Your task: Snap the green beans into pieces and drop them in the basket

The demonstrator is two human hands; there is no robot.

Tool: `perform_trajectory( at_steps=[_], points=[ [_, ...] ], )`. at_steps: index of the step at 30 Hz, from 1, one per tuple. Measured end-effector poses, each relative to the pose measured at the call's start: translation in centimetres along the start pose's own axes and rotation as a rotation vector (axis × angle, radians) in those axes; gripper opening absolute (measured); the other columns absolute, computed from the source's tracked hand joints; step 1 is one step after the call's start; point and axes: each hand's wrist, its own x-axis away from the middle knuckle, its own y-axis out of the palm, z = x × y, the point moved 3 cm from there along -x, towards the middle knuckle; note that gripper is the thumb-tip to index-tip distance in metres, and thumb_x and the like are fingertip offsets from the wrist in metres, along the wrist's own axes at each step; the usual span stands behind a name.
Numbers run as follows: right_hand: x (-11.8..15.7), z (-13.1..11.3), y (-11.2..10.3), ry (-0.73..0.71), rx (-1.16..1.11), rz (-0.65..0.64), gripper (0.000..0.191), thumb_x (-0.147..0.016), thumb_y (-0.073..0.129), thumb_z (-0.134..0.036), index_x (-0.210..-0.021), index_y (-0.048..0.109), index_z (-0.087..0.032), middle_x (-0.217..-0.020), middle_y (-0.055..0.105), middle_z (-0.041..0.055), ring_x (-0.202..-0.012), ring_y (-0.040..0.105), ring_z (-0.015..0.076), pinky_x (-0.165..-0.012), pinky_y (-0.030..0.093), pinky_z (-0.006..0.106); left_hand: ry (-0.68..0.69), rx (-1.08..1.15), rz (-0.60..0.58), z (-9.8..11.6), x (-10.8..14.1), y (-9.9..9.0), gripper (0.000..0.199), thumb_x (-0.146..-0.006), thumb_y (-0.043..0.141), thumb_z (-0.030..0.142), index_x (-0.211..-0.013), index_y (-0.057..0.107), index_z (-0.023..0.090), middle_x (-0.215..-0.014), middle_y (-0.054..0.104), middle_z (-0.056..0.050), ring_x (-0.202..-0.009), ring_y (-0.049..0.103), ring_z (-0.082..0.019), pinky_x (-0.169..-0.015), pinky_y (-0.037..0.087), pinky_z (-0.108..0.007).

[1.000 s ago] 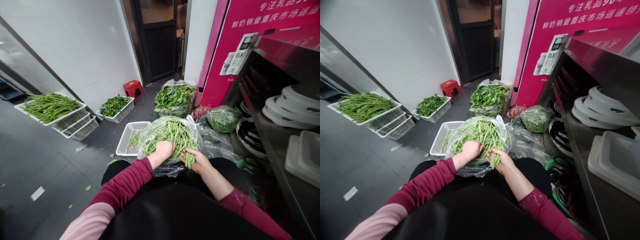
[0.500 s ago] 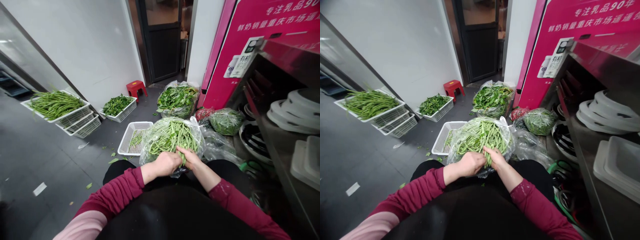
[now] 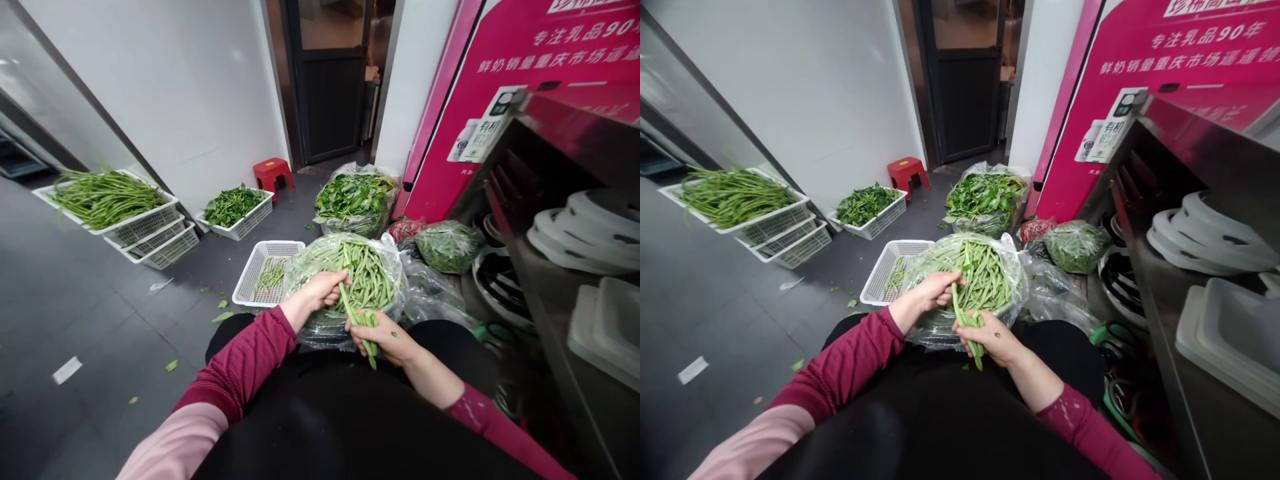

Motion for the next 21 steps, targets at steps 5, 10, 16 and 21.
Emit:
perform_trajectory(
  at_steps=[5,10,16,21],
  points=[
    [-0.5,0.8,-0.6,0.055,-0.285,0.070,0.022,-0.070,0.061,-0.031,-0.084,0.059,-0.014,-0.060,0.053,-0.0012,-0.046,0.047,0.0079,-0.041,0.036,0.020,0.258,0.080,0.033,0.0,0.2,1.6,0.034,-0.070,0.056,0.048,-0.069,0.040,0.018,-0.043,0.027,0.011,-0.032,0.017,-0.001,-0.034,0.009,-0.015],
    [-1.0,1.8,-1.0,0.177,-0.464,0.047,0.016,-0.070,0.058,-0.029,-0.076,0.056,-0.015,-0.049,0.044,-0.0053,-0.040,0.040,0.0056,-0.039,0.032,0.019,0.401,-0.094,0.168,0.4,1.0,1.2,0.032,-0.071,0.054,0.047,-0.071,0.044,0.016,-0.045,0.032,0.009,-0.035,0.023,-0.002,-0.036,0.016,-0.015],
    [-1.8,2.8,-1.9,0.171,-0.450,0.168,0.013,-0.069,0.059,-0.027,-0.071,0.054,-0.015,-0.046,0.043,-0.0058,-0.037,0.038,0.0052,-0.035,0.029,0.018,0.704,-0.646,0.303,2.0,4.7,2.9,0.021,-0.074,0.053,0.036,-0.069,0.056,0.015,-0.062,0.051,0.000,-0.060,0.045,-0.009,-0.058,0.036,-0.020],
    [-2.6,3.0,-3.2,0.077,-0.459,0.390,0.013,-0.070,0.059,-0.025,-0.063,0.052,-0.016,-0.046,0.050,-0.0031,-0.038,0.045,0.0077,-0.037,0.037,0.019,0.637,-0.663,0.164,1.2,6.8,5.6,0.023,-0.072,0.054,0.039,-0.070,0.058,0.017,-0.065,0.055,-0.003,-0.061,0.048,-0.011,-0.058,0.038,-0.022]
  ],
)
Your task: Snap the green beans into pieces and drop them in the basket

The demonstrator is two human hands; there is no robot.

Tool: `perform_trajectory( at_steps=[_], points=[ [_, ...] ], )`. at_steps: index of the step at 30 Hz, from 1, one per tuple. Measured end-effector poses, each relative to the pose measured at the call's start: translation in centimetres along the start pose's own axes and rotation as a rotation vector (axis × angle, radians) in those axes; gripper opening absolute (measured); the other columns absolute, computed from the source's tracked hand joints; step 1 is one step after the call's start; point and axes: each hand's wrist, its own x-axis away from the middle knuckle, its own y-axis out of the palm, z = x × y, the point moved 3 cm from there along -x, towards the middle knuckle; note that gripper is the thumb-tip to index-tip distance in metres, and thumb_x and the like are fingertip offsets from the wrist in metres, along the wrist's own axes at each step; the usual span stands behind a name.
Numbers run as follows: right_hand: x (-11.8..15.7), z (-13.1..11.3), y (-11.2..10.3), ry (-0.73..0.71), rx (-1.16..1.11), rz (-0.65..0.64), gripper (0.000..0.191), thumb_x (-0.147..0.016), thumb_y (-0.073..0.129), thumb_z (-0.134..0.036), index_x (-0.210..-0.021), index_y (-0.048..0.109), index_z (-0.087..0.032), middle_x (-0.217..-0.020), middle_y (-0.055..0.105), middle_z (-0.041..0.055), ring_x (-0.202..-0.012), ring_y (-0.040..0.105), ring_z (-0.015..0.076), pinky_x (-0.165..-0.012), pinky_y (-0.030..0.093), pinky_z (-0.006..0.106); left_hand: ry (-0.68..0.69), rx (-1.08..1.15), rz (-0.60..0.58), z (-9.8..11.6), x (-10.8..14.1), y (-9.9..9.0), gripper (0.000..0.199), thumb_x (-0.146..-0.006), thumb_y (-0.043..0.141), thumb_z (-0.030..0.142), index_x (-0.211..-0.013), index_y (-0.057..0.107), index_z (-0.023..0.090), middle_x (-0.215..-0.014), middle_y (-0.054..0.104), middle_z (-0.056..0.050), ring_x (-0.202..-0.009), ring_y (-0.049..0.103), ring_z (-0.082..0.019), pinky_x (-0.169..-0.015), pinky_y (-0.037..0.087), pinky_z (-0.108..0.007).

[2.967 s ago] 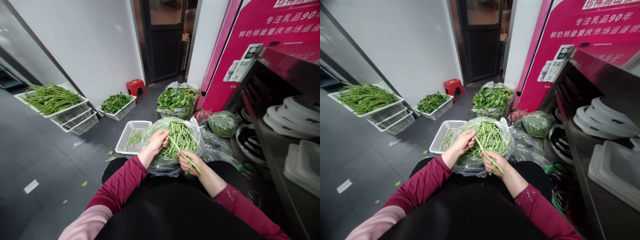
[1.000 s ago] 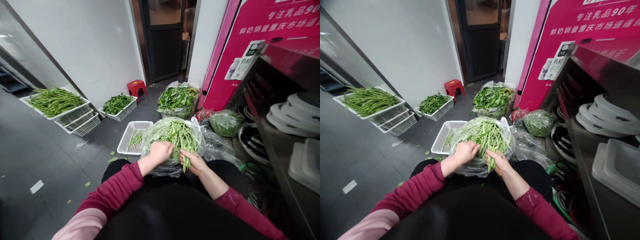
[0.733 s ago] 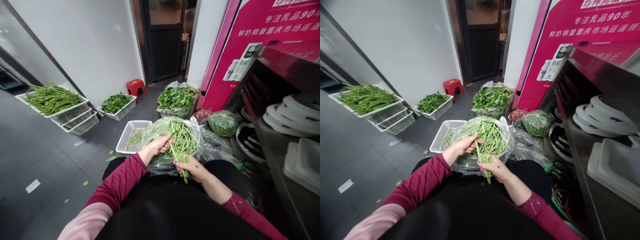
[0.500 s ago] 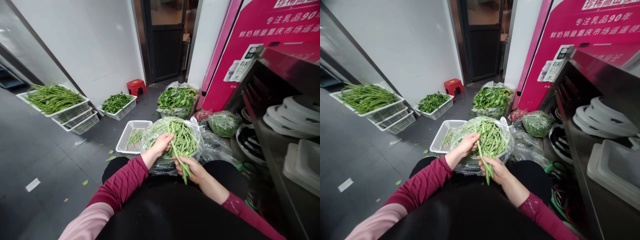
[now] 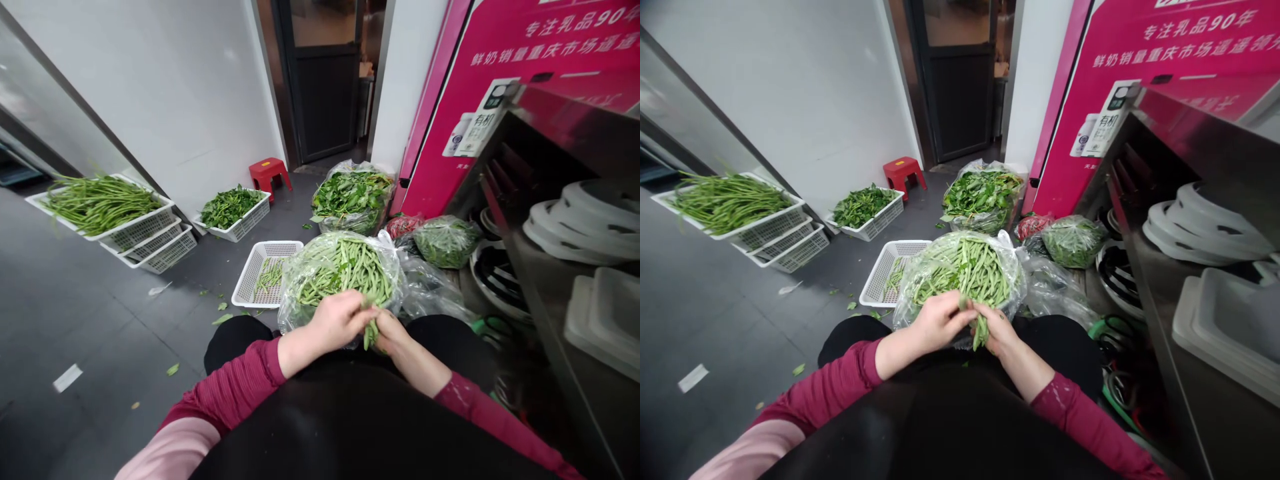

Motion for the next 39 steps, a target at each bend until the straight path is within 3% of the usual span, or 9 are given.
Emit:
perform_trajectory(
  at_steps=[5,9,16,19,23,27,32,36,39],
  points=[
    [1.0,-0.1,1.3,0.215,-0.046,-0.180,0.012,-0.076,0.054,-0.026,-0.075,0.056,-0.015,-0.064,0.060,0.0021,-0.052,0.057,0.0123,-0.048,0.047,0.025,-0.430,0.459,-0.061,-3.4,-0.6,1.5,0.035,-0.071,0.053,0.047,-0.069,0.052,0.012,-0.049,0.047,0.003,-0.040,0.037,-0.004,-0.039,0.027,-0.016],
    [1.2,0.0,1.3,0.215,-0.139,-0.270,0.012,-0.077,0.053,-0.028,-0.078,0.055,-0.016,-0.060,0.056,-0.0016,-0.044,0.050,0.0080,-0.045,0.044,0.023,-0.450,0.559,0.012,-5.2,-0.3,1.7,0.035,-0.063,0.065,0.040,-0.082,0.054,0.013,-0.057,0.051,0.003,-0.041,0.038,-0.002,-0.037,0.023,-0.013],
    [1.6,0.5,0.9,0.313,-0.091,-0.379,0.012,-0.072,0.057,-0.025,-0.076,0.054,-0.014,-0.053,0.047,-0.0051,-0.040,0.042,0.0062,-0.043,0.040,0.022,-0.449,0.767,-0.105,-5.7,-0.9,0.3,0.037,-0.070,0.057,0.044,-0.094,0.048,0.017,-0.050,0.035,0.009,-0.033,0.020,0.000,-0.034,0.012,-0.013],
    [1.7,0.4,1.3,0.277,-0.108,-0.366,0.011,-0.070,0.058,-0.024,-0.069,0.052,-0.014,-0.051,0.045,-0.0054,-0.040,0.041,0.0059,-0.042,0.039,0.021,-0.341,0.616,-0.021,-5.7,-1.7,-0.8,0.031,-0.073,0.054,0.043,-0.087,0.047,0.017,-0.051,0.039,0.008,-0.034,0.025,-0.001,-0.034,0.018,-0.014],
    [0.7,-0.3,0.7,0.150,-0.224,-0.194,0.012,-0.073,0.056,-0.023,-0.066,0.049,-0.016,-0.048,0.044,-0.0065,-0.038,0.040,0.0053,-0.041,0.040,0.020,-0.124,0.073,0.140,-3.8,-0.5,-1.4,0.026,-0.072,0.054,0.041,-0.073,0.051,0.015,-0.054,0.049,0.003,-0.044,0.040,-0.005,-0.043,0.032,-0.018],
    [-0.3,-0.8,-0.9,0.038,-0.259,-0.002,0.013,-0.073,0.056,-0.021,-0.063,0.048,-0.017,-0.048,0.049,-0.0049,-0.040,0.047,0.0066,-0.042,0.041,0.019,0.063,-0.200,0.048,-1.8,1.6,0.3,0.023,-0.072,0.055,0.038,-0.067,0.056,0.015,-0.060,0.054,0.001,-0.057,0.048,-0.008,-0.057,0.038,-0.020],
    [0.8,0.6,-0.4,0.278,-0.058,-0.190,0.014,-0.076,0.054,-0.028,-0.081,0.056,-0.016,-0.068,0.063,0.0021,-0.056,0.060,0.0132,-0.057,0.048,0.028,-0.235,0.049,-0.044,-4.6,1.1,1.4,0.026,-0.074,0.053,0.038,-0.074,0.056,0.013,-0.057,0.054,0.002,-0.053,0.051,-0.009,-0.050,0.039,-0.018],
    [1.4,1.0,-0.3,0.328,-0.055,-0.291,0.013,-0.072,0.059,-0.026,-0.079,0.056,-0.016,-0.064,0.060,-0.0003,-0.049,0.054,0.0103,-0.052,0.045,0.026,-0.133,-0.110,-0.142,-5.4,0.6,0.6,0.028,-0.077,0.048,0.038,-0.077,0.059,0.013,-0.062,0.055,0.001,-0.059,0.050,-0.009,-0.056,0.039,-0.019],
    [1.4,0.9,-0.5,0.358,-0.083,-0.347,0.012,-0.069,0.061,-0.021,-0.078,0.057,-0.014,-0.059,0.056,-0.0027,-0.044,0.048,0.0065,-0.050,0.042,0.022,-0.040,-0.202,-0.336,-4.6,0.7,-0.2,0.032,-0.085,0.034,0.034,-0.093,0.059,0.015,-0.067,0.056,0.001,-0.053,0.047,-0.006,-0.056,0.038,-0.018]
  ],
)
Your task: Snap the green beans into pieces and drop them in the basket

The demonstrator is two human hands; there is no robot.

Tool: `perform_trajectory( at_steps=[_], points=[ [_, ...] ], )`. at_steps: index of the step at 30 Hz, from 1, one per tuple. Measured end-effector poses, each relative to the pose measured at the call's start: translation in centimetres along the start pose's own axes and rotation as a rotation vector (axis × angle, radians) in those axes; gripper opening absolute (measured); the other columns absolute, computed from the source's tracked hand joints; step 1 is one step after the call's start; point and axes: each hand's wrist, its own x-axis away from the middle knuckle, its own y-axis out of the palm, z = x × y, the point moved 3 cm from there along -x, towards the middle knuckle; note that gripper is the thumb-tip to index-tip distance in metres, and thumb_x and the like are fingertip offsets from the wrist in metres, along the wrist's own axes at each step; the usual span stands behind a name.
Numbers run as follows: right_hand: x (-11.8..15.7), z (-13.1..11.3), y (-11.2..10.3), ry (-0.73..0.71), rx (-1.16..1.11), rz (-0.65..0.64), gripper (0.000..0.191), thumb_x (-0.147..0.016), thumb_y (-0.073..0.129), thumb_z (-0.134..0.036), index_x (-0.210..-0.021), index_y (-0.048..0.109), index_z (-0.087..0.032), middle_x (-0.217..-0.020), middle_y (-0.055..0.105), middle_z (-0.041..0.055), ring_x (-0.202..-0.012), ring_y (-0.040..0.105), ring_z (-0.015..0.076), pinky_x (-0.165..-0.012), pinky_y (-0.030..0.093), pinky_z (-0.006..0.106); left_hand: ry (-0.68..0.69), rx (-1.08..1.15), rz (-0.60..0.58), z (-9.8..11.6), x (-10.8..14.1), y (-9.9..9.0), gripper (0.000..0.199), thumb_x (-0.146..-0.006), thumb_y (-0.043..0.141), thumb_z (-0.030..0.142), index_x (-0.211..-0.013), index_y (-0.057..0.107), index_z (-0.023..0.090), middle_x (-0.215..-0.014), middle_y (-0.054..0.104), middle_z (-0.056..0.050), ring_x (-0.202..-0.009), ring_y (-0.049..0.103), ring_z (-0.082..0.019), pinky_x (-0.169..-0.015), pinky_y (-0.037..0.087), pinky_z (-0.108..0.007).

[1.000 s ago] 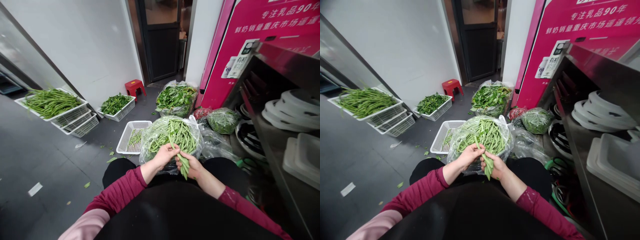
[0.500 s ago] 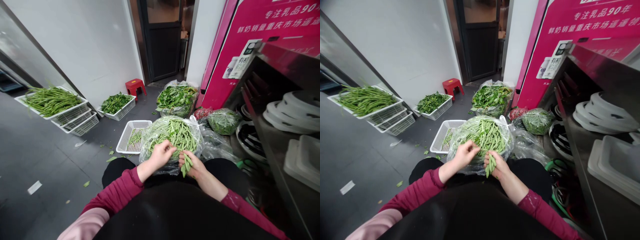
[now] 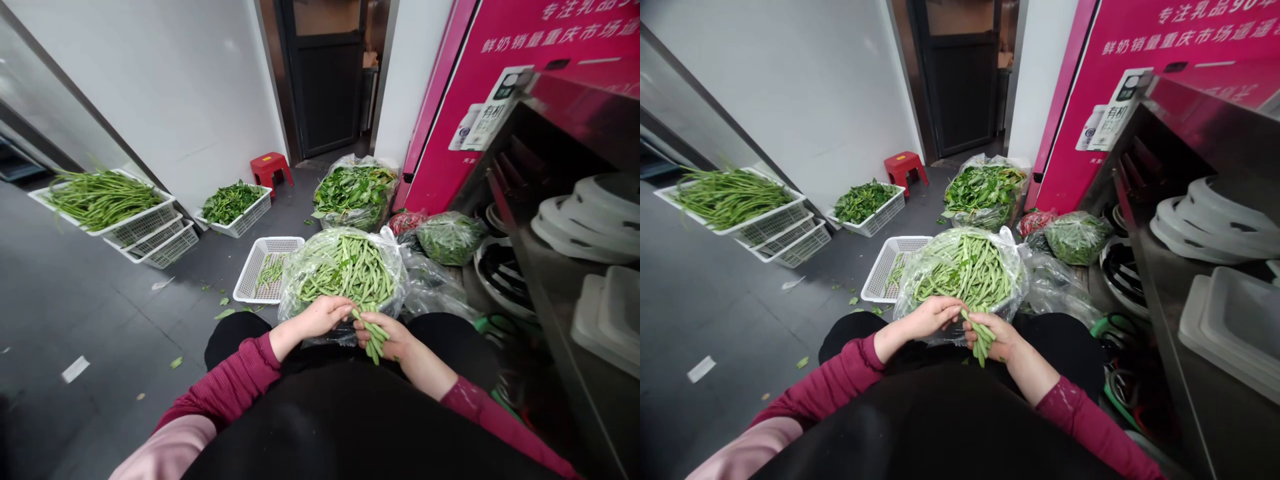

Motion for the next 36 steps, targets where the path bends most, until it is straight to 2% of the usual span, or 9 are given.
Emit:
perform_trajectory(
  at_steps=[8,10,14,16,19,24,27,32,36],
  points=[
    [0.2,0.4,-0.8,0.125,0.123,-0.105,0.020,-0.066,0.063,-0.024,-0.081,0.058,-0.012,-0.053,0.050,-0.0042,-0.042,0.043,0.0052,-0.045,0.035,0.020,0.231,-0.597,-0.168,1.1,0.0,-0.3,0.028,-0.084,0.035,0.027,-0.076,0.060,0.016,-0.076,0.059,-0.004,-0.071,0.054,-0.012,-0.065,0.039,-0.021],
    [0.2,0.6,-0.7,0.110,0.146,-0.104,0.017,-0.067,0.062,-0.023,-0.080,0.058,-0.012,-0.053,0.050,-0.0039,-0.042,0.044,0.0056,-0.045,0.037,0.021,0.145,-0.754,-0.112,0.4,-0.2,0.0,0.027,-0.082,0.037,0.028,-0.073,0.059,0.016,-0.075,0.059,-0.005,-0.069,0.055,-0.014,-0.062,0.040,-0.023],
    [0.1,0.0,-0.3,-0.032,0.112,-0.018,0.019,-0.068,0.061,-0.016,-0.087,0.059,-0.013,-0.060,0.056,-0.0010,-0.049,0.052,0.0099,-0.051,0.045,0.026,-0.228,-0.932,0.091,-1.2,-1.1,-0.9,0.027,-0.083,0.036,0.029,-0.084,0.057,0.013,-0.081,0.058,-0.009,-0.069,0.057,-0.017,-0.060,0.043,-0.026],
    [0.0,-0.9,-0.7,-0.119,0.003,0.095,0.019,-0.068,0.060,-0.013,-0.087,0.059,-0.014,-0.062,0.059,-0.0009,-0.052,0.055,0.0107,-0.056,0.048,0.028,-0.327,-0.918,0.169,-1.7,-1.7,-1.3,0.026,-0.082,0.039,0.032,-0.092,0.056,0.015,-0.090,0.058,-0.009,-0.076,0.058,-0.017,-0.064,0.044,-0.026],
    [0.1,-2.3,-1.5,-0.235,-0.121,0.226,0.012,-0.070,0.058,-0.012,-0.082,0.059,-0.017,-0.066,0.063,-0.0002,-0.057,0.060,0.0127,-0.062,0.051,0.030,-0.369,-0.854,0.102,-2.3,-2.9,-0.3,0.026,-0.080,0.043,0.033,-0.087,0.060,0.014,-0.088,0.059,-0.011,-0.081,0.058,-0.019,-0.070,0.044,-0.028],
    [-0.1,-2.8,-2.3,-0.307,-0.108,0.322,0.010,-0.071,0.059,-0.013,-0.080,0.058,-0.017,-0.069,0.066,0.0017,-0.060,0.063,0.0156,-0.061,0.053,0.033,-0.411,-0.829,0.043,-3.8,-4.6,2.4,0.019,-0.075,0.044,0.012,-0.082,0.061,0.006,-0.081,0.061,-0.017,-0.076,0.060,-0.025,-0.066,0.045,-0.034],
    [-0.3,-2.5,-2.6,-0.323,-0.083,0.370,0.010,-0.069,0.061,-0.011,-0.077,0.058,-0.016,-0.061,0.064,-0.0004,-0.053,0.062,0.0142,-0.057,0.053,0.031,-0.411,-0.824,0.082,-4.1,-4.9,2.4,0.020,-0.075,0.044,0.016,-0.085,0.060,0.008,-0.082,0.062,-0.015,-0.075,0.060,-0.023,-0.065,0.045,-0.032],
    [-1.1,-2.8,-2.2,-0.368,-0.016,0.401,0.014,-0.065,0.064,-0.009,-0.077,0.061,-0.014,-0.059,0.064,0.0004,-0.050,0.060,0.0139,-0.051,0.052,0.027,-0.371,-0.683,0.212,-2.7,-3.7,0.9,0.020,-0.073,0.048,0.031,-0.077,0.061,0.017,-0.075,0.062,-0.006,-0.071,0.058,-0.018,-0.064,0.042,-0.027],
    [-2.5,-3.6,-0.5,-0.392,0.048,0.293,0.006,-0.065,0.064,-0.012,-0.070,0.061,-0.012,-0.058,0.064,0.0024,-0.050,0.060,0.0140,-0.052,0.051,0.027,-0.351,-0.552,0.204,-1.0,-2.5,0.9,0.020,-0.070,0.050,0.035,-0.069,0.059,0.017,-0.063,0.059,-0.003,-0.059,0.054,-0.015,-0.056,0.038,-0.024]
  ],
)
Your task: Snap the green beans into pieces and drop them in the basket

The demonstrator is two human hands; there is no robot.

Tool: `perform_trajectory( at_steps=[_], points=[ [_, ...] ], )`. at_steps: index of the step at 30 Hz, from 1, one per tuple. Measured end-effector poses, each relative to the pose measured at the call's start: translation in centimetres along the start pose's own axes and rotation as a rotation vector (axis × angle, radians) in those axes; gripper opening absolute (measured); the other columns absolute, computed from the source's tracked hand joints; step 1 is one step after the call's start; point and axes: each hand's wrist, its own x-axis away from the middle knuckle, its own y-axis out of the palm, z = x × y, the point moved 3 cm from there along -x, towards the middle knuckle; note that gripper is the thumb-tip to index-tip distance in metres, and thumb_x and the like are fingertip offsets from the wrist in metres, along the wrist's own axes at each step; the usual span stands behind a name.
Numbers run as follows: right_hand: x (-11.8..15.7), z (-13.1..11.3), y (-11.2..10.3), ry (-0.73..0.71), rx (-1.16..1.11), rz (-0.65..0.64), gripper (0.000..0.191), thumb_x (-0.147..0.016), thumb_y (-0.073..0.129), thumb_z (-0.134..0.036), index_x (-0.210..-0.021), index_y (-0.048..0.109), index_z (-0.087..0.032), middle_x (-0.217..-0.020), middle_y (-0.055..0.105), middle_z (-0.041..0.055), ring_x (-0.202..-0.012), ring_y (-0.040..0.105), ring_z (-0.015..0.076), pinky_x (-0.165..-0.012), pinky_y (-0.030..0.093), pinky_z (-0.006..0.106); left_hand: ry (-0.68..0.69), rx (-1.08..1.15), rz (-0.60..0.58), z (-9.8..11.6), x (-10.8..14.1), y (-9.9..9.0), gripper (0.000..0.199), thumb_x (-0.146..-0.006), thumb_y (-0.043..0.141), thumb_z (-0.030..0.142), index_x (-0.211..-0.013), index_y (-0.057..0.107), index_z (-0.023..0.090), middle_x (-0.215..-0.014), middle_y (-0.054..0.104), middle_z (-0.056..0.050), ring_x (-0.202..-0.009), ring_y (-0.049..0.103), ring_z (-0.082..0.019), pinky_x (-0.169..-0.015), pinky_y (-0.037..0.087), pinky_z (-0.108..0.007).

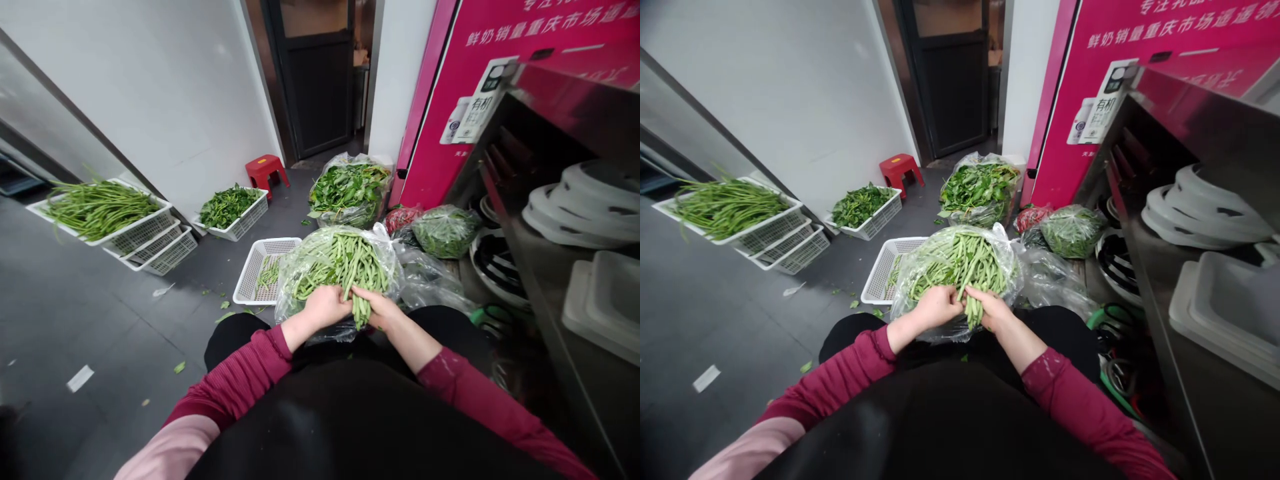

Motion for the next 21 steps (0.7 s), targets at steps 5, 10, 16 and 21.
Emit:
perform_trajectory(
  at_steps=[5,10,16,21],
  points=[
    [-0.3,-1.0,2.0,-0.163,-0.002,0.038,0.013,-0.060,0.068,-0.012,-0.070,0.061,-0.012,-0.059,0.065,0.0039,-0.058,0.063,0.0175,-0.060,0.051,0.029,0.055,0.174,0.064,0.2,1.2,-0.2,0.017,-0.073,0.046,0.029,-0.071,0.058,0.017,-0.061,0.056,0.000,-0.054,0.049,-0.011,-0.053,0.035,-0.021],
    [0.5,-1.9,3.0,-0.292,-0.039,0.121,0.021,-0.059,0.069,-0.015,-0.079,0.061,-0.015,-0.062,0.065,0.0028,-0.067,0.063,0.0202,-0.059,0.051,0.030,0.170,0.240,0.095,-0.3,2.2,-0.1,0.029,-0.082,0.037,0.033,-0.071,0.058,0.016,-0.066,0.057,-0.002,-0.061,0.050,-0.012,-0.060,0.037,-0.022],
    [1.1,-2.5,3.2,-0.562,0.185,0.200,0.025,-0.058,0.070,-0.023,-0.080,0.059,-0.016,-0.070,0.064,0.0014,-0.066,0.060,0.0169,-0.063,0.048,0.029,0.141,0.189,0.137,-0.4,2.4,-0.5,0.029,-0.081,0.040,0.035,-0.063,0.054,0.016,-0.059,0.051,-0.001,-0.056,0.045,-0.011,-0.057,0.034,-0.022],
    [1.4,-3.2,3.1,-0.787,0.388,0.293,0.026,-0.058,0.070,-0.028,-0.079,0.058,-0.018,-0.065,0.060,-0.0015,-0.057,0.054,0.0127,-0.059,0.044,0.026,-0.006,0.558,0.107,-1.2,1.3,-0.8,0.032,-0.077,0.042,0.038,-0.054,0.045,0.015,-0.048,0.038,0.005,-0.048,0.034,-0.007,-0.048,0.028,-0.020]
  ],
)
